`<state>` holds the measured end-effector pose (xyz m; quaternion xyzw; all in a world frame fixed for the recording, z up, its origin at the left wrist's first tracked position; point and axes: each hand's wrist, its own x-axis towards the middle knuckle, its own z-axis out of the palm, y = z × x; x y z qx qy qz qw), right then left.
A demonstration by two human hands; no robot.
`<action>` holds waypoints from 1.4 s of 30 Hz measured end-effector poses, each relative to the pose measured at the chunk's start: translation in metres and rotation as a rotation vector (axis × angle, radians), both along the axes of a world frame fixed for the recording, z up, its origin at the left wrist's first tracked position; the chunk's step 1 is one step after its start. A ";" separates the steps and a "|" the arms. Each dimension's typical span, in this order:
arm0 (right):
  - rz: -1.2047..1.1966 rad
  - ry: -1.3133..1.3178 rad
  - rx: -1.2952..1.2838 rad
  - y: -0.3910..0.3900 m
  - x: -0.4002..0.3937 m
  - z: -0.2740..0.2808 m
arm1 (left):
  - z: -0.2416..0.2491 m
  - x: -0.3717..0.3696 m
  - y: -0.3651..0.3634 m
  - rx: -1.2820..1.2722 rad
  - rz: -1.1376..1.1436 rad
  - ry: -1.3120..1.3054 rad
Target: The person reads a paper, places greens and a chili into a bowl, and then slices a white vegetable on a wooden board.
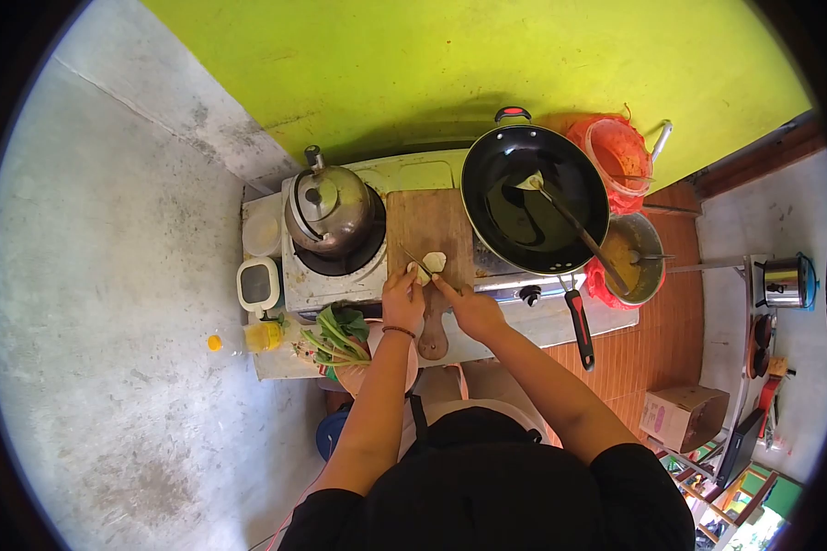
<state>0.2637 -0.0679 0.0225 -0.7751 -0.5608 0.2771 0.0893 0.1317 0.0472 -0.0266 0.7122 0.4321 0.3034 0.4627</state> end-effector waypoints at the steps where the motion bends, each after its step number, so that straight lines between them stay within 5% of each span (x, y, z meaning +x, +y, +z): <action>1: 0.035 -0.064 -0.033 0.000 -0.001 0.007 | -0.001 0.000 0.001 0.052 -0.008 0.027; 4: -0.112 0.151 0.088 -0.009 -0.010 0.008 | 0.001 0.001 0.001 0.052 0.015 0.019; 25: -0.044 0.026 -0.111 -0.003 -0.031 0.032 | 0.005 0.005 -0.001 0.047 0.061 0.064; 32: -0.031 -0.012 -0.094 0.004 -0.030 0.000 | 0.005 0.002 0.001 0.109 0.045 0.113; 40: 0.026 -0.148 -0.095 0.011 -0.008 0.007 | 0.006 0.004 -0.001 -0.050 0.112 0.002; 42: -0.063 0.029 0.010 0.013 -0.002 0.002 | 0.000 0.004 -0.002 -0.072 0.132 -0.033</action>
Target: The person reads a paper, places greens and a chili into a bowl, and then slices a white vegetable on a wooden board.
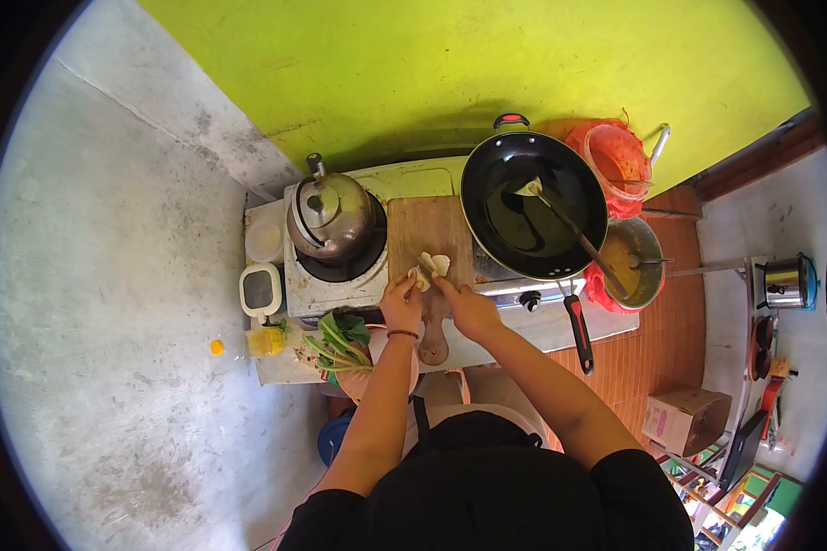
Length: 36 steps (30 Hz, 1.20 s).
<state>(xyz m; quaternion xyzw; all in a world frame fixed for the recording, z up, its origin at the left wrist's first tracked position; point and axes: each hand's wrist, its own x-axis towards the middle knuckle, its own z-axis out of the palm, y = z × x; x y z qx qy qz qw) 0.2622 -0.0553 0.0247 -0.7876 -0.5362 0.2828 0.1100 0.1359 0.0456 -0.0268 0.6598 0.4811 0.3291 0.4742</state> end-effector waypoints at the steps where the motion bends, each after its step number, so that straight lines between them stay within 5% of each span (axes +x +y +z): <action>1: -0.046 0.087 0.054 -0.001 0.003 -0.002 | -0.005 0.000 0.000 -0.019 0.012 -0.023; 5: -0.045 0.203 0.160 -0.018 0.000 0.008 | 0.000 0.001 -0.003 -0.190 0.099 -0.110; 19: 0.026 -0.013 -0.066 -0.031 -0.031 0.037 | 0.009 0.000 -0.002 -0.029 0.056 0.026; 36: 0.065 -0.157 -0.054 -0.016 -0.024 -0.001 | -0.002 -0.003 -0.001 -0.059 0.048 -0.049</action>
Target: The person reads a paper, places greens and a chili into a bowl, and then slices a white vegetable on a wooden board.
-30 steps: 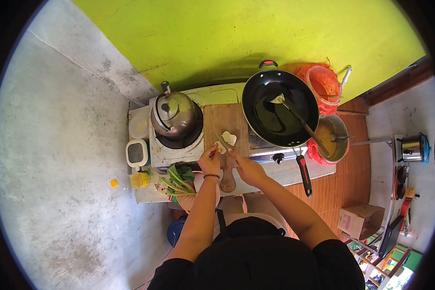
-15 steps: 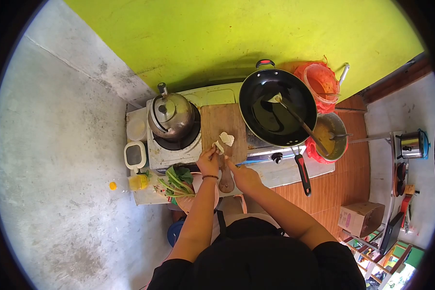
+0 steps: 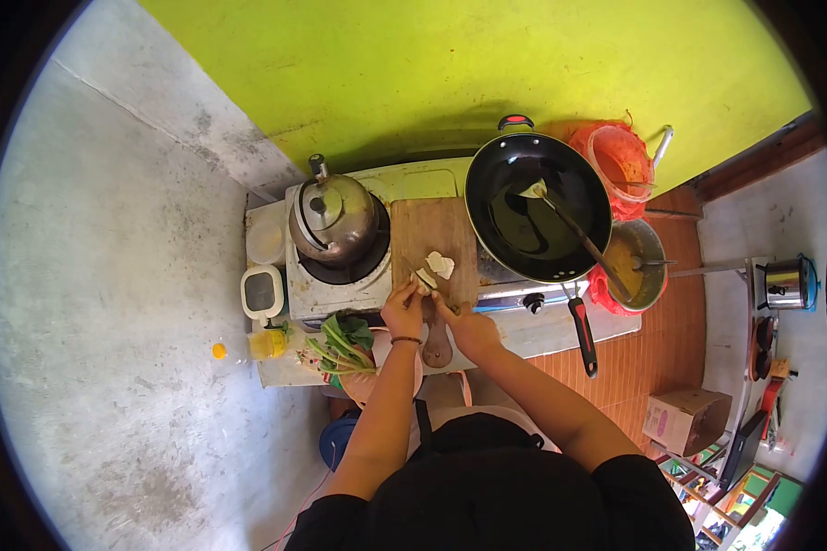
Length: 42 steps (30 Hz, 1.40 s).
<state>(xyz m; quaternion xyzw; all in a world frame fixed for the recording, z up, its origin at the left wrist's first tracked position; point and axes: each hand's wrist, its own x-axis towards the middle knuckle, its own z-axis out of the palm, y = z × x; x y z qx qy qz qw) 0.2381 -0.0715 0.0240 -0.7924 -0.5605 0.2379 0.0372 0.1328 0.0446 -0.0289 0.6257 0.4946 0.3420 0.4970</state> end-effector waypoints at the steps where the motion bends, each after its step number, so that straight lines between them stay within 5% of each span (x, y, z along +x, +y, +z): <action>1: 0.004 -0.021 -0.015 0.001 0.002 0.002 | 0.000 0.002 -0.001 -0.038 0.013 -0.044; 7: -0.135 0.334 0.113 -0.005 0.013 0.006 | -0.001 0.004 -0.006 -0.046 0.047 -0.065; 19: -0.072 0.220 -0.003 -0.021 -0.006 0.044 | 0.002 0.005 -0.010 -0.134 0.105 -0.099; 32: -0.148 0.206 0.015 -0.029 0.007 0.016 | 0.023 0.017 -0.008 0.002 0.007 0.084; 42: -0.166 0.204 0.012 -0.026 0.021 0.024 | 0.028 0.013 0.001 0.533 -0.338 0.561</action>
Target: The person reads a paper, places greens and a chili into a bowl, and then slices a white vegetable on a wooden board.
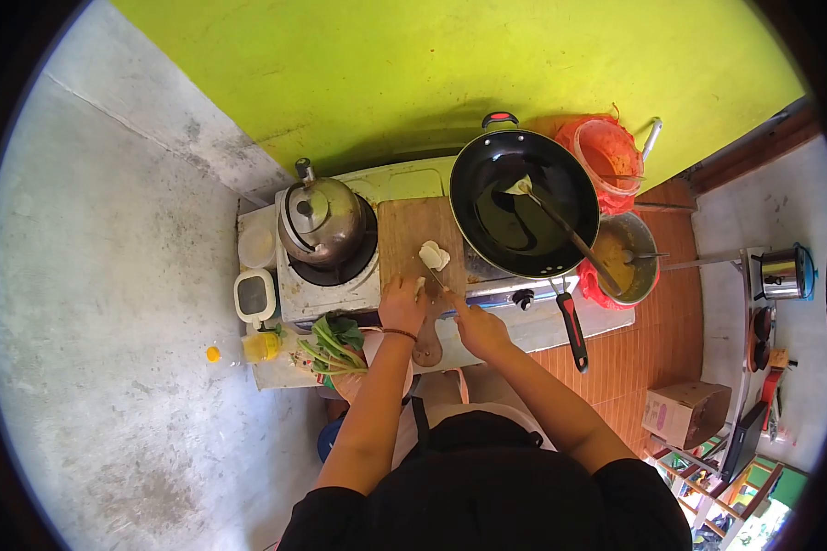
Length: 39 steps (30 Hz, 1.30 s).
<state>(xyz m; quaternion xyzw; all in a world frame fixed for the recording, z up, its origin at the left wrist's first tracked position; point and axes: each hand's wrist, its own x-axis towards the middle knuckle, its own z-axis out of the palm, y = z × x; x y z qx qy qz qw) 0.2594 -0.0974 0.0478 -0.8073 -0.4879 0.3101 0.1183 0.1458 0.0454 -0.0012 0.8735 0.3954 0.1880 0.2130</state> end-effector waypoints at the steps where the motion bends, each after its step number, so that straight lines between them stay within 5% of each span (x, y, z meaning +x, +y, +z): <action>1: 0.007 -0.001 -0.004 0.000 0.000 0.002 | 0.004 0.001 0.002 -0.027 0.027 0.004; 8: 0.020 0.015 0.035 -0.011 -0.006 0.001 | -0.004 -0.003 0.004 -0.018 -0.032 -0.174; 34: 0.105 -0.116 -0.018 0.024 -0.009 -0.007 | -0.014 -0.001 0.010 -0.122 0.042 -0.159; 39: 0.014 0.036 0.101 0.018 -0.008 -0.010 | -0.022 -0.002 0.011 -0.115 0.047 -0.202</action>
